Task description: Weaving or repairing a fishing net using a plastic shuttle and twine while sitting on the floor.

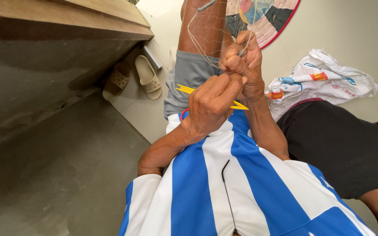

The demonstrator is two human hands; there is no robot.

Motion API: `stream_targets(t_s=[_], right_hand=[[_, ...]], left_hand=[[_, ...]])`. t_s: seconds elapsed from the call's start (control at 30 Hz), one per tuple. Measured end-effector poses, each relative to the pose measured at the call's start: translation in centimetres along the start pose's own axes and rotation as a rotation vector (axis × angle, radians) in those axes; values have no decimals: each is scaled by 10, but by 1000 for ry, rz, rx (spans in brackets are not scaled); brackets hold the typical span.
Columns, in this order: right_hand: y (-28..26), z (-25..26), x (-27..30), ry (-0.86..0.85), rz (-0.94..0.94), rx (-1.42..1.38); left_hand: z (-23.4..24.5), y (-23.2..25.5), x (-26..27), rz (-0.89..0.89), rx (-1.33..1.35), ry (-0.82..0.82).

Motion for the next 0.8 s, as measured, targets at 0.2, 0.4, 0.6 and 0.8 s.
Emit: stream_targets(t_s=[0.2, 0.4, 0.6, 0.8], right_hand=[[0, -1, 0, 6, -8, 2], [-2, -5, 1, -67, 5, -118], [-10, -12, 4, -169, 68, -63], [-16, -15, 7, -227, -2, 50]], left_hand=[[3, 2, -1, -6, -9, -23], [30, 8, -8, 40, 57, -30], [28, 6, -3, 88, 41, -37], [6, -6, 6, 154, -10, -72]])
Point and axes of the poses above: each hand's wrist, its own x-axis away from the middle knuckle, its own z-axis out of the back of the hand, y = z × x, the point moved 6 cm from there along -x, towards the middle knuckle, and after that the axes turned 8 degrees about -x, right-handed, at the moved point
